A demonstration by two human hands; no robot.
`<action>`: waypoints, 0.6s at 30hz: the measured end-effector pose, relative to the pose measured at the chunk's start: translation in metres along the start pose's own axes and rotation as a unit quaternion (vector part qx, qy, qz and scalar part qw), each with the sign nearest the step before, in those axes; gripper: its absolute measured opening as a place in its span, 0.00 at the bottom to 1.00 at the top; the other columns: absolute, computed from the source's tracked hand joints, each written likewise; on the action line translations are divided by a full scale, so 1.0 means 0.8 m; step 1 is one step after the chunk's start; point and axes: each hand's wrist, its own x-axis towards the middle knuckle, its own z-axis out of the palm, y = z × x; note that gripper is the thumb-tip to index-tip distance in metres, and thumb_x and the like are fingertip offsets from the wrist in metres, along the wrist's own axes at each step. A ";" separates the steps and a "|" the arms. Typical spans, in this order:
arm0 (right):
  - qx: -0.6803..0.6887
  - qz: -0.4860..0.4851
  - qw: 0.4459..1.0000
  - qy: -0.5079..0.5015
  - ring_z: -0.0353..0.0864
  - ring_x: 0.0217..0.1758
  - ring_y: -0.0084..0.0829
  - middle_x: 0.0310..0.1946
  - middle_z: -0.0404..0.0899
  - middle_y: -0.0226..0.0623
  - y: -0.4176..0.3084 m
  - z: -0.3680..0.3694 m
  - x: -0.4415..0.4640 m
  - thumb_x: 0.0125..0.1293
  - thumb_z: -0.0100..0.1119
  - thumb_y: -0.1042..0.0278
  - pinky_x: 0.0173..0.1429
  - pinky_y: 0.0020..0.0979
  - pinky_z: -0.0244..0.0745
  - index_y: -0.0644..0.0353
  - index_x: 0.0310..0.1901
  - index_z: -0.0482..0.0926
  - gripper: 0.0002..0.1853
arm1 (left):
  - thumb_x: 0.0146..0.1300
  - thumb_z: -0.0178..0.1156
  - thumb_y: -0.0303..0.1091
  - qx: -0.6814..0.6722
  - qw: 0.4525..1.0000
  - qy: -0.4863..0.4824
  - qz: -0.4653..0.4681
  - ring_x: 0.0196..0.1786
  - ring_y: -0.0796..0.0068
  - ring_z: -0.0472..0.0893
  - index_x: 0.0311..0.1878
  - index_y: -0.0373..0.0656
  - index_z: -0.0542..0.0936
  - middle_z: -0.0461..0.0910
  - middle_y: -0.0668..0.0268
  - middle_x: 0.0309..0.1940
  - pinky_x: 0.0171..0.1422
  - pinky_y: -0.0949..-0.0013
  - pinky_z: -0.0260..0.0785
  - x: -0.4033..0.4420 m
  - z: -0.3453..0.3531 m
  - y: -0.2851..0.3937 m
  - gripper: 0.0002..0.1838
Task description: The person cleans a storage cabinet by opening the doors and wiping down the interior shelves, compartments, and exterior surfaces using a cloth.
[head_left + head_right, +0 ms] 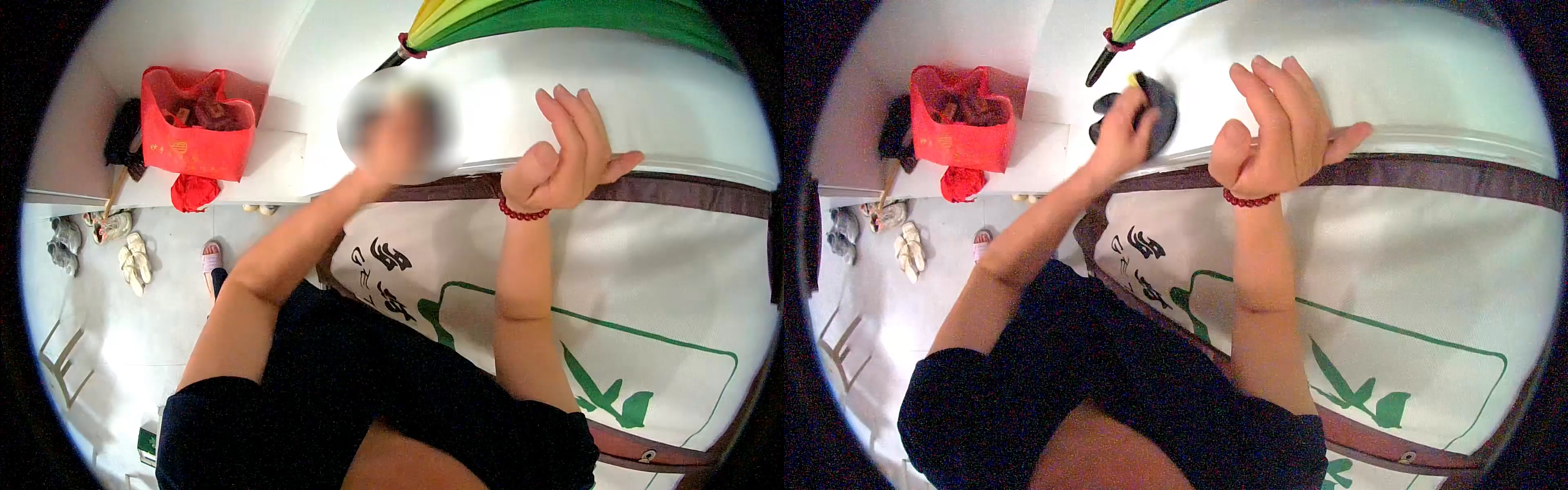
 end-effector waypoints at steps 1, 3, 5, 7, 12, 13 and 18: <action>-0.001 -0.006 1.000 0.002 0.81 0.50 0.30 0.39 0.85 0.26 0.001 0.003 0.002 0.72 0.39 0.50 0.80 0.45 0.19 0.50 0.37 0.87 0.23 | 0.62 0.58 0.26 -0.031 0.999 -0.001 0.035 0.44 0.48 0.74 0.40 0.36 0.69 0.70 0.49 0.37 0.51 0.58 0.68 -0.008 -0.002 0.024 0.08; -0.010 -0.014 1.000 -0.002 0.82 0.50 0.30 0.39 0.85 0.26 0.000 -0.001 0.003 0.71 0.39 0.51 0.79 0.45 0.19 0.50 0.36 0.87 0.23 | 0.63 0.58 0.27 -0.008 0.997 -0.076 -0.007 0.46 0.46 0.75 0.42 0.35 0.70 0.71 0.47 0.39 0.53 0.57 0.68 0.008 -0.016 0.026 0.09; -0.007 -0.017 1.000 -0.004 0.82 0.49 0.30 0.38 0.85 0.26 0.000 -0.001 0.000 0.70 0.40 0.52 0.79 0.46 0.19 0.49 0.36 0.87 0.22 | 0.66 0.55 0.28 0.023 0.997 -0.029 -0.066 0.52 0.41 0.75 0.50 0.33 0.71 0.75 0.43 0.47 0.57 0.54 0.68 0.045 -0.003 -0.026 0.13; -0.007 -0.018 1.000 -0.008 0.82 0.49 0.30 0.38 0.85 0.26 0.001 -0.001 0.004 0.69 0.41 0.53 0.79 0.46 0.19 0.49 0.36 0.87 0.21 | 0.65 0.55 0.28 0.060 0.987 -0.033 -0.145 0.51 0.41 0.76 0.51 0.34 0.71 0.76 0.44 0.47 0.56 0.54 0.69 0.057 0.002 -0.052 0.13; -0.007 -0.005 1.000 -0.021 0.82 0.49 0.30 0.38 0.85 0.25 0.001 -0.004 0.002 0.67 0.42 0.55 0.79 0.46 0.18 0.48 0.35 0.86 0.19 | 0.55 0.62 0.25 -0.058 0.997 -0.006 0.048 0.42 0.45 0.72 0.37 0.37 0.71 0.72 0.50 0.36 0.48 0.52 0.66 0.009 -0.005 0.060 0.10; -0.007 -0.005 1.000 -0.022 0.82 0.49 0.29 0.38 0.85 0.25 0.000 -0.005 0.002 0.67 0.42 0.55 0.79 0.46 0.18 0.48 0.35 0.86 0.19 | 0.54 0.62 0.25 -0.090 0.993 -0.028 0.068 0.41 0.45 0.72 0.36 0.37 0.70 0.71 0.50 0.35 0.47 0.51 0.66 0.010 -0.008 0.075 0.10; -0.016 -0.012 1.000 -0.022 0.82 0.49 0.29 0.38 0.84 0.23 -0.001 -0.004 0.002 0.68 0.43 0.52 0.80 0.46 0.21 0.47 0.34 0.86 0.19 | 0.65 0.56 0.33 -0.017 0.993 0.032 -0.109 0.40 0.51 0.74 0.37 0.36 0.72 0.73 0.50 0.33 0.46 0.59 0.67 0.049 0.012 -0.061 0.09</action>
